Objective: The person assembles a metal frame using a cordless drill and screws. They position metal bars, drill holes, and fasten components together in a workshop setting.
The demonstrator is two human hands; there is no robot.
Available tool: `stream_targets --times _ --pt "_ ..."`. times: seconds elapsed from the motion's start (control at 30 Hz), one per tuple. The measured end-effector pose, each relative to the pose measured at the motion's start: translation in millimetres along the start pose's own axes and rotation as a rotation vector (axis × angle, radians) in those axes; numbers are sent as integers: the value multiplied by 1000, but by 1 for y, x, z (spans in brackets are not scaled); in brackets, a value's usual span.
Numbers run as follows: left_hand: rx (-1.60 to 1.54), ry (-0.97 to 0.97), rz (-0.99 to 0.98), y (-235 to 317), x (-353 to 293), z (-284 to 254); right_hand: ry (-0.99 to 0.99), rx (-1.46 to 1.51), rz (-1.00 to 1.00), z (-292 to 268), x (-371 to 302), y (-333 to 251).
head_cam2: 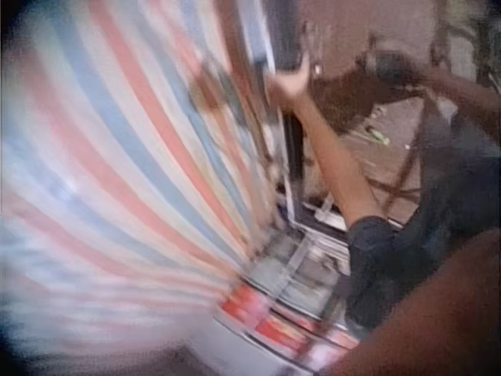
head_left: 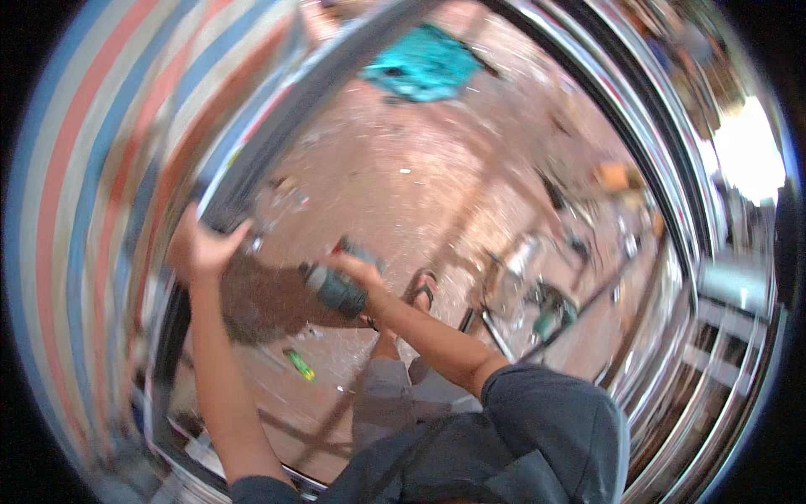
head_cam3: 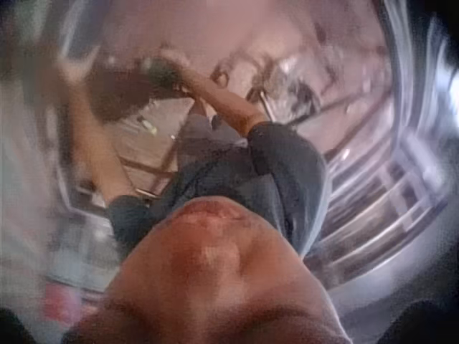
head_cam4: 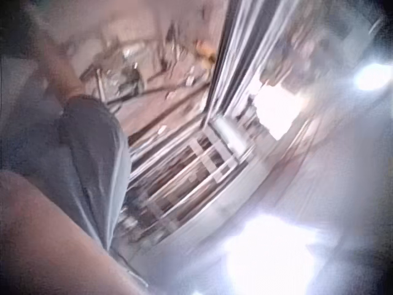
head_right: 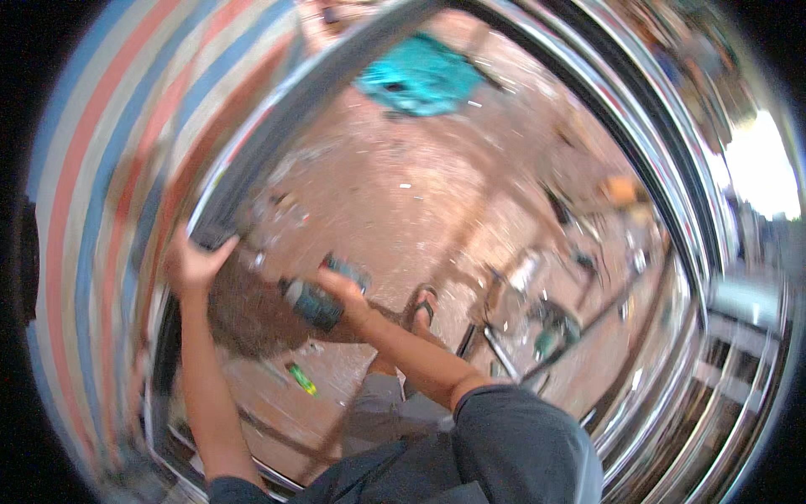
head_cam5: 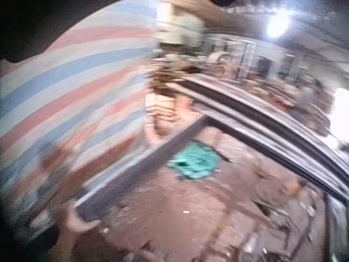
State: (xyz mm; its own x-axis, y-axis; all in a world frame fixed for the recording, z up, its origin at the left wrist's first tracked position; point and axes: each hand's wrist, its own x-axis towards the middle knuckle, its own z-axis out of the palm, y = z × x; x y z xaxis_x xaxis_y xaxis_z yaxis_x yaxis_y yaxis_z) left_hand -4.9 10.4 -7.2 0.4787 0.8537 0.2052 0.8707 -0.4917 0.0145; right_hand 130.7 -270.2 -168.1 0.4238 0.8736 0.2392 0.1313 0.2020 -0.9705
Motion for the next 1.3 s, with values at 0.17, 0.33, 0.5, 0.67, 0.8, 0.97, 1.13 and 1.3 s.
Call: stream_targets --times 0.17,0.33,0.5,0.67,0.8,0.97,1.13,1.3 --pt "-59 -117 23 40 -11 -23 -79 -355 229 -81 -112 -91" --pt "-254 105 299 17 -19 -4 157 -386 646 -149 -207 -179" --pt "-90 247 646 30 -21 -46 421 -535 801 -189 -283 -252" --pt "141 114 637 45 -42 -74 749 -578 800 -213 -367 -266" --pt "208 63 574 66 -51 -71 932 -533 831 -219 -397 -298" --pt "273 39 429 87 -64 -60 1008 -454 961 -220 -432 -306" --pt "290 110 242 98 -68 -22 903 -431 1049 -223 -474 -290" --pt "56 482 252 145 -99 -9 847 -387 1057 -245 -477 -293"
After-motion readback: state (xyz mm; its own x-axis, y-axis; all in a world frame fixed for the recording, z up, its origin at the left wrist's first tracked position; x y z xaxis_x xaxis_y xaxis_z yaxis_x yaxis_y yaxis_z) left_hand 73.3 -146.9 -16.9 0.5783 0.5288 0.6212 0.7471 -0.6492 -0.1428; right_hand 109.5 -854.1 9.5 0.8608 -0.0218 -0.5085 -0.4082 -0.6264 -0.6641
